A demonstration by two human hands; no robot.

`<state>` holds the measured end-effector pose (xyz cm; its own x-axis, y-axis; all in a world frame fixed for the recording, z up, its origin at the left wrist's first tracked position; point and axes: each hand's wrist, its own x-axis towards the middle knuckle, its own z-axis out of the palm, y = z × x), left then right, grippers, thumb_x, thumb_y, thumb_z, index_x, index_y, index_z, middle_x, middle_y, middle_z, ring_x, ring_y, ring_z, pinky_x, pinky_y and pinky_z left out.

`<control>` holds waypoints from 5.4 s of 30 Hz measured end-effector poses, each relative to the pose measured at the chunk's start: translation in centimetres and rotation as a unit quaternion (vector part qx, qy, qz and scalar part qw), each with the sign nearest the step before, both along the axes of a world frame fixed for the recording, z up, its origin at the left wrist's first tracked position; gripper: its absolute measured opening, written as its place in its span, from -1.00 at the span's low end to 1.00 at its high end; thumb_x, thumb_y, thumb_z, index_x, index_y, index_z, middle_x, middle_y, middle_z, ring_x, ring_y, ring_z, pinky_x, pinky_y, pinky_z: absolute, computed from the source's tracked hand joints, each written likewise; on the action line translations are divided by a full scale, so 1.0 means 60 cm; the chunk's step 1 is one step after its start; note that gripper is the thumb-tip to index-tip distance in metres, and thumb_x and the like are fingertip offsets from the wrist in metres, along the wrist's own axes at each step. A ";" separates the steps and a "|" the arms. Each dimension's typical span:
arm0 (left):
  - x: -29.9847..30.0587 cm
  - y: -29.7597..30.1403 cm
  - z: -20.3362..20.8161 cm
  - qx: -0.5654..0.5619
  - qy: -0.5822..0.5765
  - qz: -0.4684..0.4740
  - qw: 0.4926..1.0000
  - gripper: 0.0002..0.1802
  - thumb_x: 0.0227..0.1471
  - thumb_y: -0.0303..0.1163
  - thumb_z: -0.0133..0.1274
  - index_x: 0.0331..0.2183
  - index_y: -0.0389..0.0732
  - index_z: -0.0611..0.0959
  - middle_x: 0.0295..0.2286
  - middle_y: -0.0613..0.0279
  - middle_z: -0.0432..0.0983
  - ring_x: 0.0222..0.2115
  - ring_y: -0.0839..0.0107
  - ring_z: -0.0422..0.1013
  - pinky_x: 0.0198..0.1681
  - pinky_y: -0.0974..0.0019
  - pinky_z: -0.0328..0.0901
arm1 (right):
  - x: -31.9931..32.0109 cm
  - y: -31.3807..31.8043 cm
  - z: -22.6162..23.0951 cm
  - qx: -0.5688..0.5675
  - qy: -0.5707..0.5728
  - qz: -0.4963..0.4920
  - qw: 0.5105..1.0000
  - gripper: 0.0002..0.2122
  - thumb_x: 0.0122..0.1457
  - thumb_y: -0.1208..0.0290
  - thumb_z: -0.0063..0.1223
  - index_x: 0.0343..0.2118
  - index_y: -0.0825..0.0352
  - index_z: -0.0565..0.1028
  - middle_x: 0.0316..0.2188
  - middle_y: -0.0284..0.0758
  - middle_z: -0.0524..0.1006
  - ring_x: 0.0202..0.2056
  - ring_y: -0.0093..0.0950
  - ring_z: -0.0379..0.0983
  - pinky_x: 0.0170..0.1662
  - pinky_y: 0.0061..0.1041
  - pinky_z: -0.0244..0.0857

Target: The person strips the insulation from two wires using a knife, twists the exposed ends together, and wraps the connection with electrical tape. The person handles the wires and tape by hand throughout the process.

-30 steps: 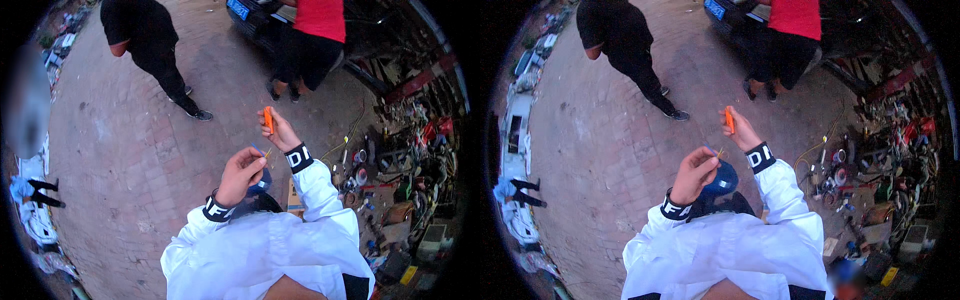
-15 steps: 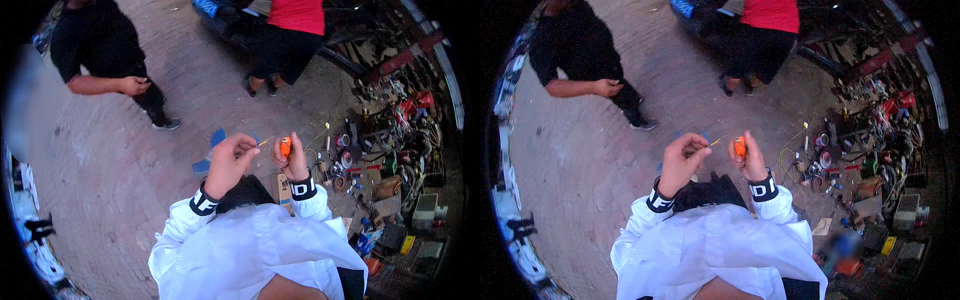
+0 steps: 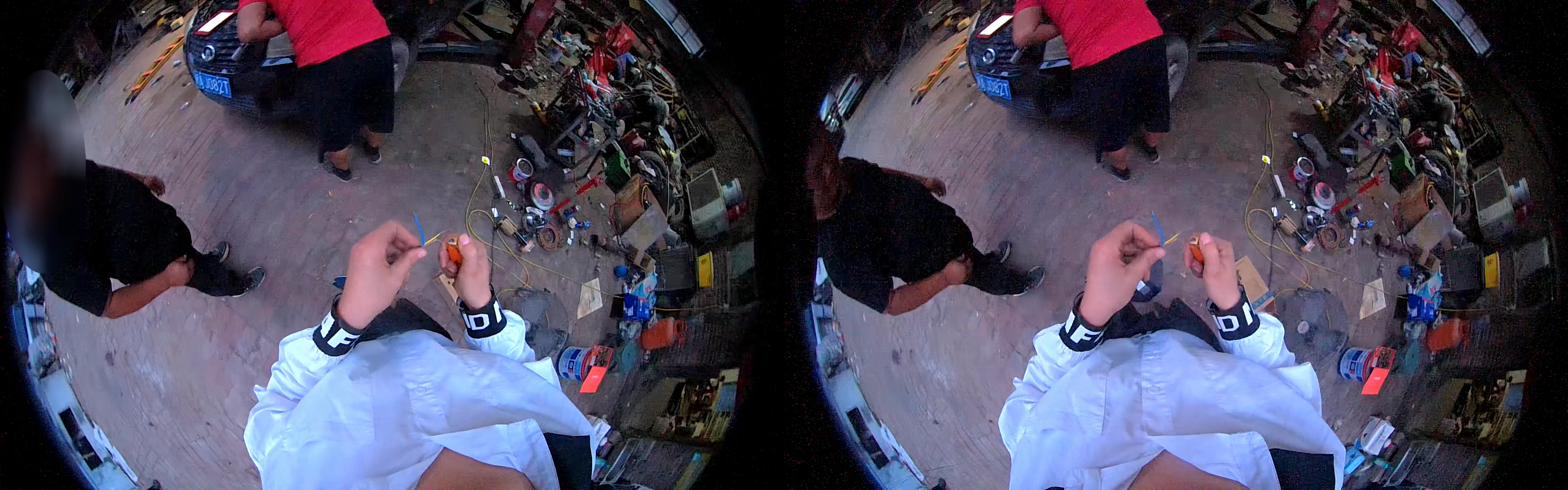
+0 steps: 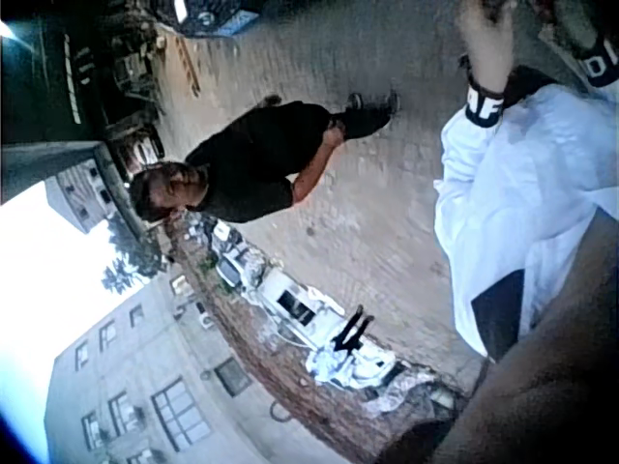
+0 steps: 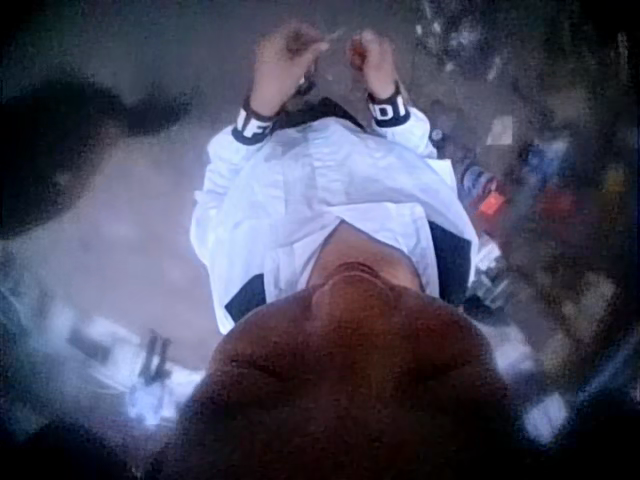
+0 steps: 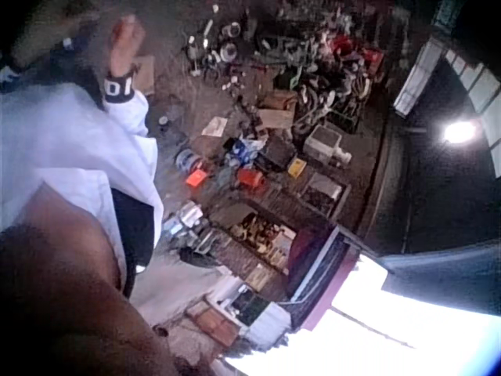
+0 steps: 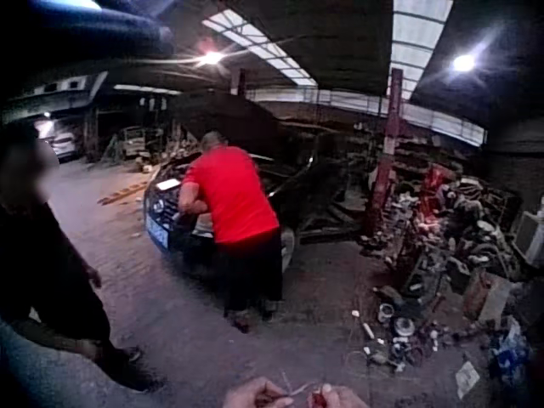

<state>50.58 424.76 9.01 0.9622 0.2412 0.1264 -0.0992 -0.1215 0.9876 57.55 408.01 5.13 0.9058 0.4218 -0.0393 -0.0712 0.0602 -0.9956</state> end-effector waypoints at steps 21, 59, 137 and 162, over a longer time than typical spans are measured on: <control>0.050 -0.067 0.009 0.168 -0.071 0.034 0.983 -0.80 -0.15 -0.58 0.22 -0.47 -0.29 0.48 -0.54 0.10 0.43 -0.54 0.26 0.46 -0.48 0.31 0.33 | 0.040 -0.057 0.005 -0.079 -0.039 0.000 0.996 -0.50 0.32 0.07 -0.26 -0.66 0.34 0.41 -0.75 -0.50 0.30 -0.67 -0.69 0.15 -0.59 -0.62 -0.04; -0.171 0.161 -0.099 -0.315 -0.071 0.236 0.917 -0.83 0.07 -0.50 0.12 -0.37 -0.24 0.42 -0.58 0.32 0.45 -0.65 0.65 0.34 -0.66 0.59 0.16 | -0.056 0.800 -0.319 -0.026 0.361 0.429 0.828 -0.77 0.29 0.41 -0.26 -0.09 0.43 0.27 -0.37 -0.24 0.42 -0.58 -0.62 0.25 -0.61 -0.70 0.13; -0.200 -1.004 -0.140 -0.169 0.299 -0.516 0.784 -0.91 0.08 -0.52 0.09 -0.36 -0.24 0.49 -0.55 0.38 0.44 -0.61 0.65 0.35 -0.60 0.56 0.20 | -0.592 -1.129 -0.122 -0.426 -0.039 -0.548 0.719 -0.89 -0.01 0.61 0.04 -0.44 0.31 0.58 -0.54 -0.30 0.52 -0.47 -0.40 0.41 -0.39 -0.50 0.24; -0.130 -1.894 -0.265 -0.131 0.333 -0.560 0.747 -0.74 0.11 -0.52 0.03 -0.13 -0.19 0.42 -0.50 0.33 0.38 -0.60 0.58 0.35 -0.59 0.51 0.23 | -0.442 -1.831 -0.190 -0.228 0.091 -0.514 0.822 -0.93 0.11 0.53 0.13 -0.43 0.41 0.50 -0.56 -0.33 0.51 -0.47 -0.59 0.38 -0.36 -0.57 0.26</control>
